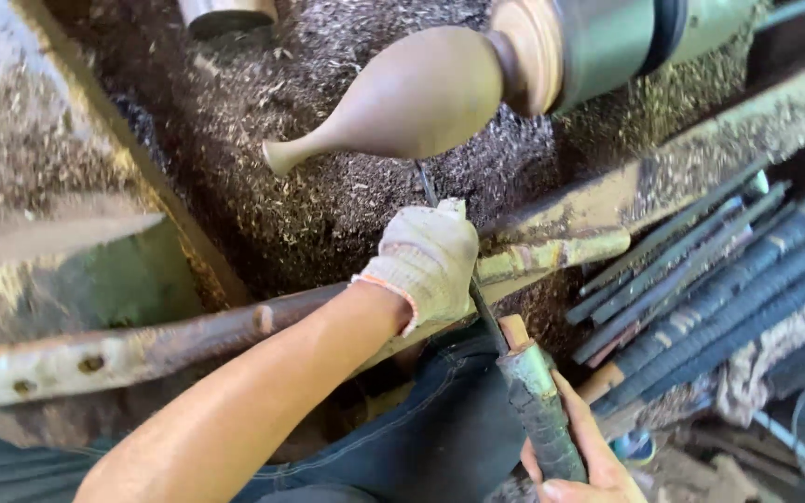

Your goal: The person shapes a spinning wooden vase blank on a lathe, holding a chisel against the rotating wood with one gloved hand while bracing the tool on a wooden rest. They reposition the chisel, switch to a different chisel, and continue cutting the neck and body of the piece.

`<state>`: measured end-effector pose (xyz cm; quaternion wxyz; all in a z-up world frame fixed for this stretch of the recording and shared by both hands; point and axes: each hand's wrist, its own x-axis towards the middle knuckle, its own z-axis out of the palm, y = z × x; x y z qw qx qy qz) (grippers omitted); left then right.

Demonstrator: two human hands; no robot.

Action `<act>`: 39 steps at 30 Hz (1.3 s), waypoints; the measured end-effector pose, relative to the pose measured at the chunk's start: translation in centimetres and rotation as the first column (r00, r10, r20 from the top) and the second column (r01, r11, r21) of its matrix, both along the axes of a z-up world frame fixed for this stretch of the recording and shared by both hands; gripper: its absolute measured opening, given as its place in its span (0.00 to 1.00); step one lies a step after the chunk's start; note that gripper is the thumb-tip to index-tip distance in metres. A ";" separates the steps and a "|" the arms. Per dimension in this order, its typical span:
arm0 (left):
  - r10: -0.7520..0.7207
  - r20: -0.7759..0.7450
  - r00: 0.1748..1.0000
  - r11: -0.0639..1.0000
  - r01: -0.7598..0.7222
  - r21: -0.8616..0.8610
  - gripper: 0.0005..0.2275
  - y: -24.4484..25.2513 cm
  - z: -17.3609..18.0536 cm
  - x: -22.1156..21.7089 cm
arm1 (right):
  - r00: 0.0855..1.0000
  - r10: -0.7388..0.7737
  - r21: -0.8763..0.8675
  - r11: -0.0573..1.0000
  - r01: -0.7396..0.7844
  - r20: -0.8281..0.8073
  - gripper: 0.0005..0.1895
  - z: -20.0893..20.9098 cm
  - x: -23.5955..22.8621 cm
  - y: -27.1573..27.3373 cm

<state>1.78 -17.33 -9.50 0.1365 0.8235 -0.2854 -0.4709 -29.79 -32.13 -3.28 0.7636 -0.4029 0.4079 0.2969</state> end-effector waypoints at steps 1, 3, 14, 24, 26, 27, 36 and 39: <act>-0.024 -0.011 1.000 1.000 0.023 -0.007 0.23 0.4 -0.5 -0.3 | 1.000 -0.024 -0.007 1.000 0.023 -0.011 0.67 0.6 0.0 1.7; 0.066 -0.070 0.995 0.994 -0.059 0.097 0.21 1.2 -1.5 -0.7 | 0.991 -0.133 -0.069 0.989 0.130 -0.032 0.67 1.6 0.4 4.9; -0.457 0.038 0.889 0.874 0.456 -0.167 0.18 3.0 0.3 2.4 | 0.898 -0.415 -0.129 0.908 0.399 -0.142 0.68 2.0 1.3 15.6; -0.391 0.054 0.919 0.906 0.395 -0.156 0.23 3.0 0.3 2.2 | 0.833 -0.524 -0.126 0.852 0.509 -0.177 0.71 1.1 1.9 15.4; -0.396 0.057 0.916 0.904 0.401 -0.147 0.21 3.1 0.5 2.2 | 0.865 -0.484 -0.093 0.875 0.475 -0.134 0.71 0.5 0.4 14.7; -0.406 0.064 0.912 0.900 0.411 -0.148 0.19 3.0 0.5 2.2 | 0.890 -0.448 -0.071 0.893 0.443 -0.084 0.70 0.3 -0.2 14.3; -0.371 0.066 0.926 0.922 0.376 -0.092 0.17 3.1 0.6 1.7 | 0.968 -0.246 0.041 0.969 0.244 0.051 0.68 -1.8 -2.3 10.4; -0.395 0.063 0.917 0.915 0.398 -0.064 0.15 2.9 0.5 1.6 | 0.982 -0.189 0.002 0.982 0.189 -0.032 0.69 -1.8 -1.6 9.4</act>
